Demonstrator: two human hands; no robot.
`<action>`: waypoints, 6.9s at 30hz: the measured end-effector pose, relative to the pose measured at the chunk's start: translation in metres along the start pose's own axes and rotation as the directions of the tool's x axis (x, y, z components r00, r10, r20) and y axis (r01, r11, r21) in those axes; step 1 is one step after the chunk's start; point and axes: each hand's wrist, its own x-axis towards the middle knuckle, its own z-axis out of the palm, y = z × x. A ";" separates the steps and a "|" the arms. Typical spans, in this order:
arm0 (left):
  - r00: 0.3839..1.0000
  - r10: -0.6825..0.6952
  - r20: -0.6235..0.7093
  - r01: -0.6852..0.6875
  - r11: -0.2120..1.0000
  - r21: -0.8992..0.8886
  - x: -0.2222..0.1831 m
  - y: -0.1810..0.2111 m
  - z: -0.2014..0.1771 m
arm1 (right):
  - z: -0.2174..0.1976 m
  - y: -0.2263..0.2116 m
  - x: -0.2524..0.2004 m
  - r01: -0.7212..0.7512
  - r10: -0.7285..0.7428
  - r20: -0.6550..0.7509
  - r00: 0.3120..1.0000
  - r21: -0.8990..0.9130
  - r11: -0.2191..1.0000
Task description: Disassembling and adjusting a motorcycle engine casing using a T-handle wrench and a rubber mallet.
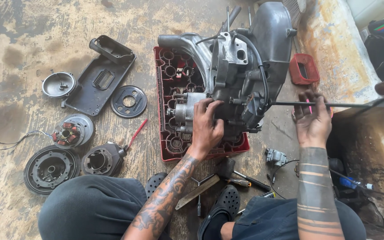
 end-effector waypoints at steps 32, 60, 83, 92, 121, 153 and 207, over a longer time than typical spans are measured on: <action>0.973 0.229 0.029 -0.227 0.925 0.306 0.000 0.004 0.004 | -0.003 -0.006 -0.010 0.091 -0.091 0.003 0.996 -0.066 0.994; 0.990 0.141 0.027 -0.144 0.982 0.122 -0.005 -0.008 0.004 | 0.009 0.003 -0.014 0.065 -0.105 -0.189 0.976 -0.207 0.976; 0.983 0.050 0.175 -0.061 0.996 0.061 -0.009 -0.017 0.008 | 0.004 -0.010 -0.014 0.058 -0.124 -0.267 0.956 -0.239 0.969; 0.600 0.725 0.339 -0.800 0.559 0.220 -0.028 0.019 0.023 | -0.011 0.012 0.007 -0.029 -0.036 -0.268 0.963 -0.234 0.972; 0.815 0.550 0.181 -0.577 0.743 0.340 0.045 0.062 0.224 | -0.140 -0.074 0.033 0.291 -0.620 0.128 0.774 -0.942 0.168; 0.744 0.435 0.507 -0.544 0.835 0.080 0.073 0.056 0.233 | -0.124 -0.143 0.028 0.027 0.238 0.220 0.946 -0.786 0.618; 0.713 0.448 0.539 -0.546 0.837 0.027 0.079 0.054 0.244 | -0.217 -0.107 0.091 0.293 0.068 0.497 0.865 -0.611 0.735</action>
